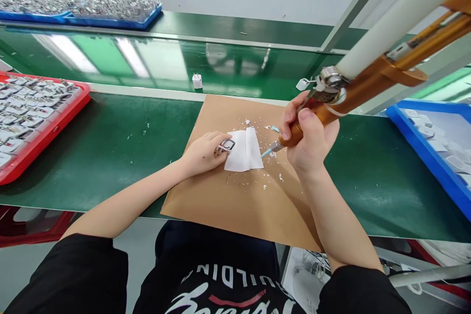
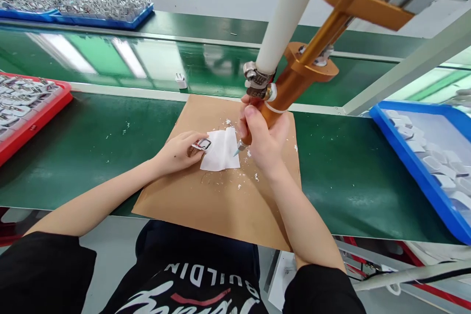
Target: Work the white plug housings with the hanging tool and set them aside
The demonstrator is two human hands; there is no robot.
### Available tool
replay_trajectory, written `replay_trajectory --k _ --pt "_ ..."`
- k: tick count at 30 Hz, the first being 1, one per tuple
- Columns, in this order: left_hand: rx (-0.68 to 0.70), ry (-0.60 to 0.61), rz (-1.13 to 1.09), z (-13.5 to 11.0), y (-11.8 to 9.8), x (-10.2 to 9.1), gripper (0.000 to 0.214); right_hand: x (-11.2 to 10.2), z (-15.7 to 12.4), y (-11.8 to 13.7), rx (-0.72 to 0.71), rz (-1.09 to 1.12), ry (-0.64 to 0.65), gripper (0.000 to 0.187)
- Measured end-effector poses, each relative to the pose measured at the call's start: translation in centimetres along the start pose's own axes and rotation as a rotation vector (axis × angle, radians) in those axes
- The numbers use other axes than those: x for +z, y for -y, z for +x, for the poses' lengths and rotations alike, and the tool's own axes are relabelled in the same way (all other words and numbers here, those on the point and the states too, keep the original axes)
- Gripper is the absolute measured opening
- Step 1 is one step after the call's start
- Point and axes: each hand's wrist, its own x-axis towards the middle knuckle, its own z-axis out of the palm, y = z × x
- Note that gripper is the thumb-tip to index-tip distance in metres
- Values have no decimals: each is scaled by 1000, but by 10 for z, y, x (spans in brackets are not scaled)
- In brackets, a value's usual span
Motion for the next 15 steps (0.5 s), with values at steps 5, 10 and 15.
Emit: replay_trajectory --k 5,10,15 --pt "19 -34 -105 -4 -13 8 33 7 -5 6 -16 46 47 20" --pt "91 -42 -270 -10 -26 17 39 14 -14 15 14 164 125 13" --pt "168 -78 -311 -10 -35 13 40 18 -20 18 14 195 159 15"
